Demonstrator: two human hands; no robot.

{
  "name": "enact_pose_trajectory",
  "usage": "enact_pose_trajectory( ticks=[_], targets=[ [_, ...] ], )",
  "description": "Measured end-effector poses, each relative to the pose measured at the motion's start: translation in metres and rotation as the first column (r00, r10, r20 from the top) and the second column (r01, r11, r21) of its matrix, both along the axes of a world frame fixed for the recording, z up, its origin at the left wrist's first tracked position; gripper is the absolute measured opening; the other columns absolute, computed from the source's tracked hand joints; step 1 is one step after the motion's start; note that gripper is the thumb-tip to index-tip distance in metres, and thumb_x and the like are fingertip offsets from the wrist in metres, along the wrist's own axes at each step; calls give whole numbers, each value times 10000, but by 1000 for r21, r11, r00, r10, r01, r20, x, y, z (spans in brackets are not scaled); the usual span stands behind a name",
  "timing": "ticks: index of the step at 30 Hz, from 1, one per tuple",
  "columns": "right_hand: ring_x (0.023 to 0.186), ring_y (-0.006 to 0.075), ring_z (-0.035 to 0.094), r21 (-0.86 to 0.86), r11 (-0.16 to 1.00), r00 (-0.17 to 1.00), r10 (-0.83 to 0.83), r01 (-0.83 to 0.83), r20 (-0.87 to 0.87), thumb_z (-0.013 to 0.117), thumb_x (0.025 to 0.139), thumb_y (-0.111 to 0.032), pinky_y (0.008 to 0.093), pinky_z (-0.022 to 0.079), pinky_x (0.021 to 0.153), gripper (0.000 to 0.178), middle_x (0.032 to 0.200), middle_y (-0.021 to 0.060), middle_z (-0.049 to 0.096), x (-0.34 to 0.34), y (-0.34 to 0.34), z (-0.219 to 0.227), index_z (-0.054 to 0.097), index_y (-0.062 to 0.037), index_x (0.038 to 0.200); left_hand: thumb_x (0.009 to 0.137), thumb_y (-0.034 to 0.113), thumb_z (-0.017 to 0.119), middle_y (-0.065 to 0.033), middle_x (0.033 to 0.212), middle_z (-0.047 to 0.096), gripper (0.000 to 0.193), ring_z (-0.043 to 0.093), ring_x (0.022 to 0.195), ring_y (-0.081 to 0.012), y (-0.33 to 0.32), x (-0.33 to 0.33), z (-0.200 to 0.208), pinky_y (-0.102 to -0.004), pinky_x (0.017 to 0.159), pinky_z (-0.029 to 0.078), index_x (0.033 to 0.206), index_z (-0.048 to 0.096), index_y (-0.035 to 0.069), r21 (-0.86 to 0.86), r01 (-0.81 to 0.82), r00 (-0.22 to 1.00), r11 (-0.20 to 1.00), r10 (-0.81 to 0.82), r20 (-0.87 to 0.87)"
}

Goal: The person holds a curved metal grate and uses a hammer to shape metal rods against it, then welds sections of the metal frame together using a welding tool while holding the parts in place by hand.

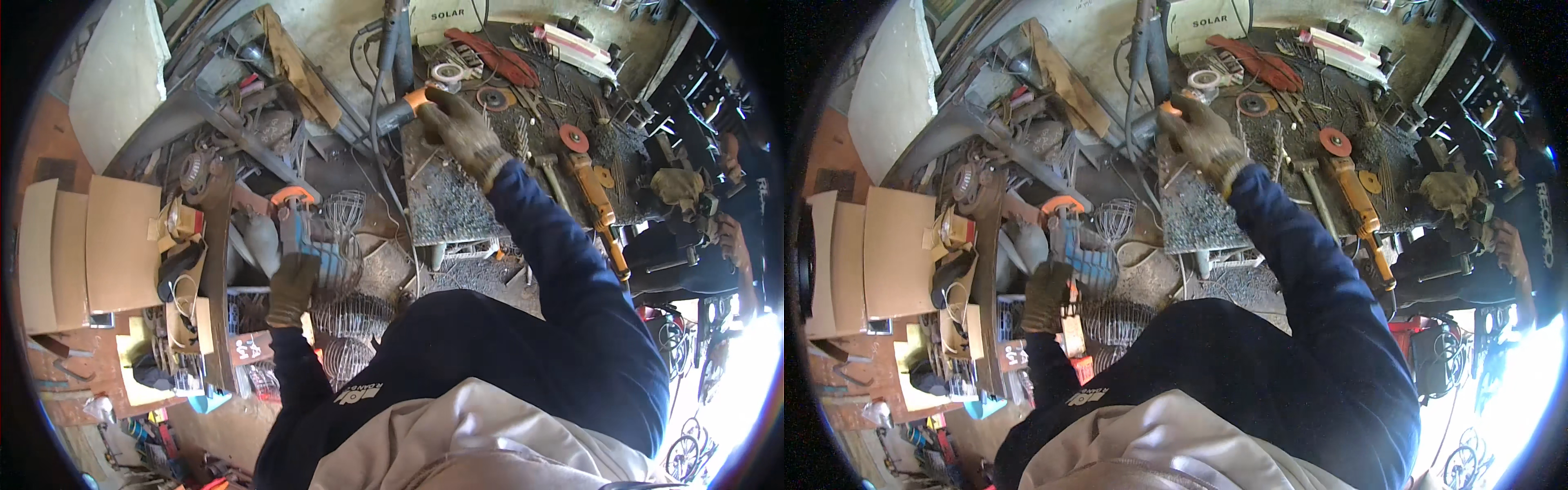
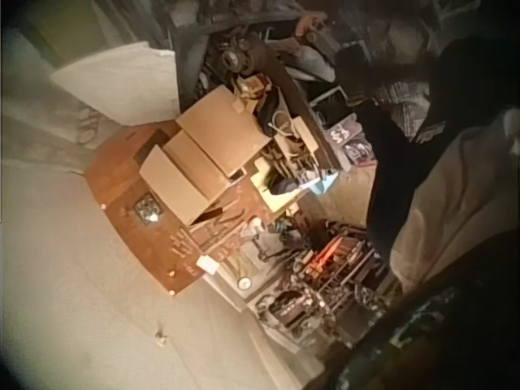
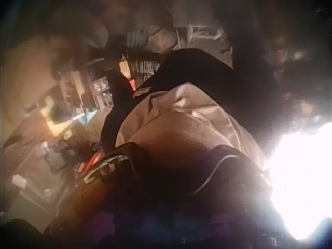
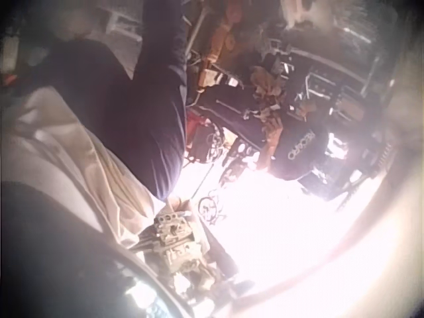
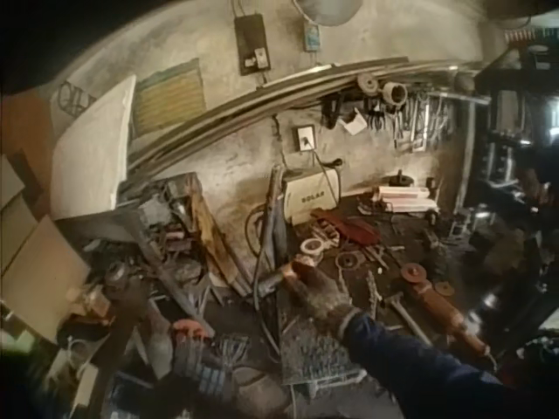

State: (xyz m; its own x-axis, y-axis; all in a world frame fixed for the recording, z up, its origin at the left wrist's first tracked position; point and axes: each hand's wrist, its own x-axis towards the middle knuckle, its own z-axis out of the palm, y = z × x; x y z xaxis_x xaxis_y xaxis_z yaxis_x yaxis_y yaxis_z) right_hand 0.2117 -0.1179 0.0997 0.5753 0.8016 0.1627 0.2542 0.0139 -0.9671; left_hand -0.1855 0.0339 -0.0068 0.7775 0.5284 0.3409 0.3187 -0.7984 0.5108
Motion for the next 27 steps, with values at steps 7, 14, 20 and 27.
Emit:
enact_pose_trajectory(
  ticks=[7, 14, 20, 27],
  targets=[
    [1082, 351, 657, -151, 881, 889, -423, 449, 175, 721, 781, -530, 388, 497, 940, 706, 1164, 209, 682, 76, 163, -7, 616, -15, 1253, 885, 175, 630, -103, 775, 580, 104, 605, 699, -277, 32, -16, -20, -406, 612, 463, 892, 621, 72, -60, 93, 993, 994, -97, -73],
    [999, 257, 694, -181, 679, 701, -669, 712, 247, 733, 858, -343, 373, 551, 846, 517, 1023, 140, 709, 61, 225, 8, 603, -28, 1247, 808, 124, 667, -116, 842, 588, 174, 616, 740, -315, 74, -48, -30, -432, 622, 478, 975, 627, 95, 77, 172, 980, 982, -163, -110],
    [949, 240, 682, 32, 590, 568, -789, 807, 234, 717, 871, -242, 355, 540, 836, 475, 1085, 114, 693, 64, 250, -6, 572, -50, 1280, 743, 79, 699, -127, 898, 596, 313, 625, 775, -347, 96, -50, -38, -455, 630, 491, 1046, 632, 115, 100, 221, 971, 970, -210, -114],
    [897, 222, 670, 254, 502, 460, -863, 827, 209, 702, 884, -141, 335, 530, 823, 463, 1142, 86, 677, 69, 270, -17, 540, -70, 1312, 702, 60, 719, -124, 938, 598, 413, 635, 792, -360, 109, -30, -47, -473, 634, 498, 1100, 632, 129, 164, 263, 964, 951, -252, -85]
  ],
)
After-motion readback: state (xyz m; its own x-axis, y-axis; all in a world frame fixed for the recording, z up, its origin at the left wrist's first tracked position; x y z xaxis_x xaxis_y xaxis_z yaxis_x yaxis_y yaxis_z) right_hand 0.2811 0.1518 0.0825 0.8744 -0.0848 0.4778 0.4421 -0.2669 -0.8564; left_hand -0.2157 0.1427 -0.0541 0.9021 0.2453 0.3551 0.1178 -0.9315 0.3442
